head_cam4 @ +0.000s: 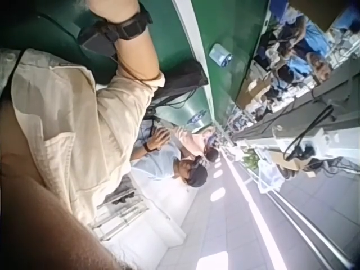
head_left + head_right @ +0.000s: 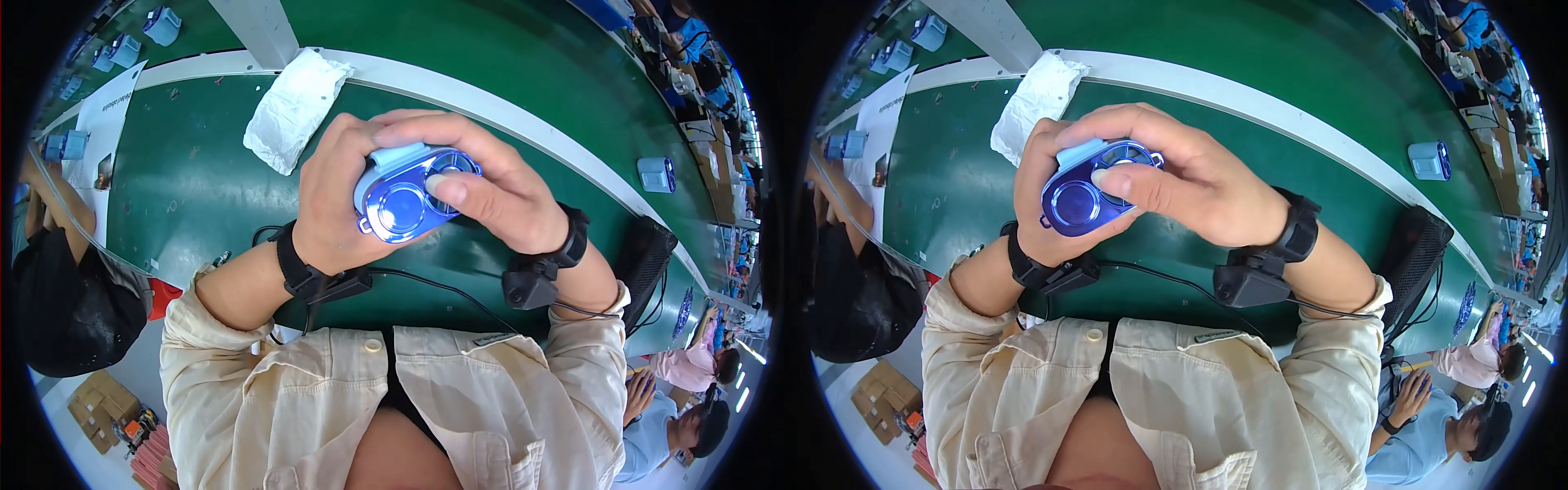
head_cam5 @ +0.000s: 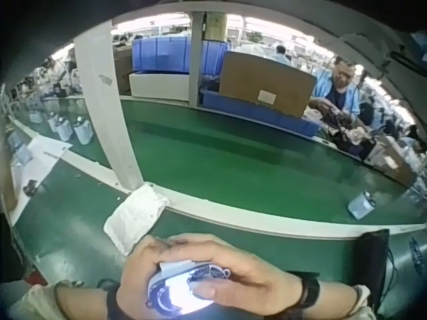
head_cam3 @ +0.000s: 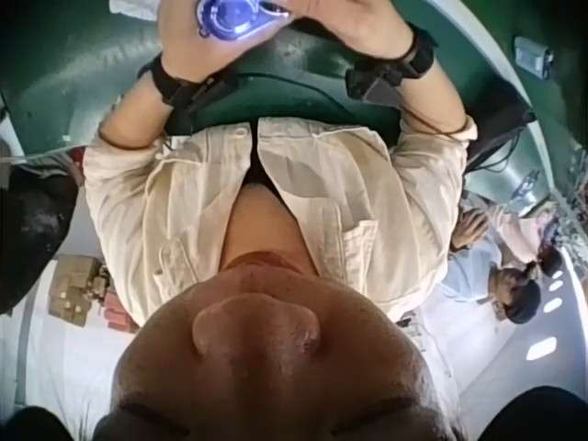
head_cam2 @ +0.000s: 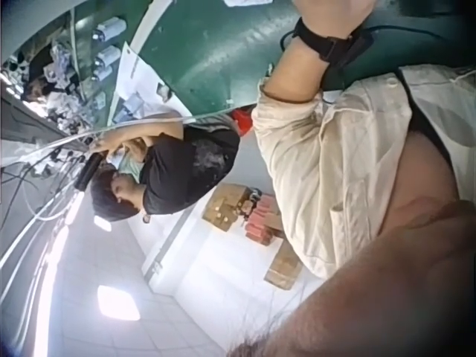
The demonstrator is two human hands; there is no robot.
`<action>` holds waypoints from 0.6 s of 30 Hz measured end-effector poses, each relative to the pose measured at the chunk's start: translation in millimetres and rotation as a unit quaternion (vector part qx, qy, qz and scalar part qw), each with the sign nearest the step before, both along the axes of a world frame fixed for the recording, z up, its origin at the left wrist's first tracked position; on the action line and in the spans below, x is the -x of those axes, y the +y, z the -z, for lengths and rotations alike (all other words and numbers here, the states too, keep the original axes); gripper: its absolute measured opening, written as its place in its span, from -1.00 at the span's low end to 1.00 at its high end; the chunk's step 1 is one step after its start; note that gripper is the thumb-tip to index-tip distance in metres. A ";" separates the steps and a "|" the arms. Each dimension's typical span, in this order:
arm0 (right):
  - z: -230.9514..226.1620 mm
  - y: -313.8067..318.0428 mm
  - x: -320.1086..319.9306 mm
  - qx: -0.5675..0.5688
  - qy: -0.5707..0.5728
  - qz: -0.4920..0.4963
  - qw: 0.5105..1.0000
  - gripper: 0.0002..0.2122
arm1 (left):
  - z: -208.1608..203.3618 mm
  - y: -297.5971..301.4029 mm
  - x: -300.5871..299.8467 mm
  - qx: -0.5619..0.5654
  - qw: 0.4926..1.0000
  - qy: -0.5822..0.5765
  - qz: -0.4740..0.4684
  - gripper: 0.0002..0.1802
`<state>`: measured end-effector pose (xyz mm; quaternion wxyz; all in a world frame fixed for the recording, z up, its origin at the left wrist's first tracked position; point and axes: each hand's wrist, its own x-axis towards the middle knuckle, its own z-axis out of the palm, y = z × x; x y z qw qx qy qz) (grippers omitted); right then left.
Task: Assembling small blue electronic components on an industrial production line.
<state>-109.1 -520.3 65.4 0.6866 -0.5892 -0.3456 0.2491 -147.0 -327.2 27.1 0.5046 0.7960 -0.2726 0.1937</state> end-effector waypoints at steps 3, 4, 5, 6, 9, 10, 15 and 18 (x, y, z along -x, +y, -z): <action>2.1 1.6 1.3 0.004 -0.070 0.016 0.997 -0.56 | 1.7 0.5 -8.8 -0.007 0.997 -0.073 -0.003 -0.28; 2.8 2.2 1.9 0.000 -0.083 0.028 0.996 -0.58 | 1.3 0.3 -9.0 -0.006 0.997 -0.073 -0.002 -0.28; 2.4 2.6 2.1 -0.003 -0.097 0.040 0.994 -0.59 | 0.4 0.1 -8.8 -0.006 0.997 -0.070 -0.006 -0.29; 2.1 2.5 2.0 -0.004 -0.096 0.041 0.995 -0.59 | 0.9 -0.5 -8.1 -0.007 0.998 -0.065 -0.011 -0.29; -4.1 2.4 -0.2 -0.086 0.177 -0.008 0.981 -0.64 | -0.3 -4.1 -9.0 0.002 0.998 -0.063 -0.020 -0.33; -2.8 1.9 -1.7 -0.087 0.176 -0.007 0.981 -0.64 | -1.3 -5.9 -10.0 0.012 0.997 -0.065 -0.026 -0.36; 5.9 2.0 -2.3 -0.056 0.013 -0.013 0.998 -0.68 | 4.9 -6.0 -6.1 0.038 0.998 -0.052 -0.022 -0.37; 6.7 5.5 3.6 -0.035 -0.009 0.002 0.999 -0.68 | 7.3 -3.0 -3.7 0.046 0.999 0.002 -0.028 -0.35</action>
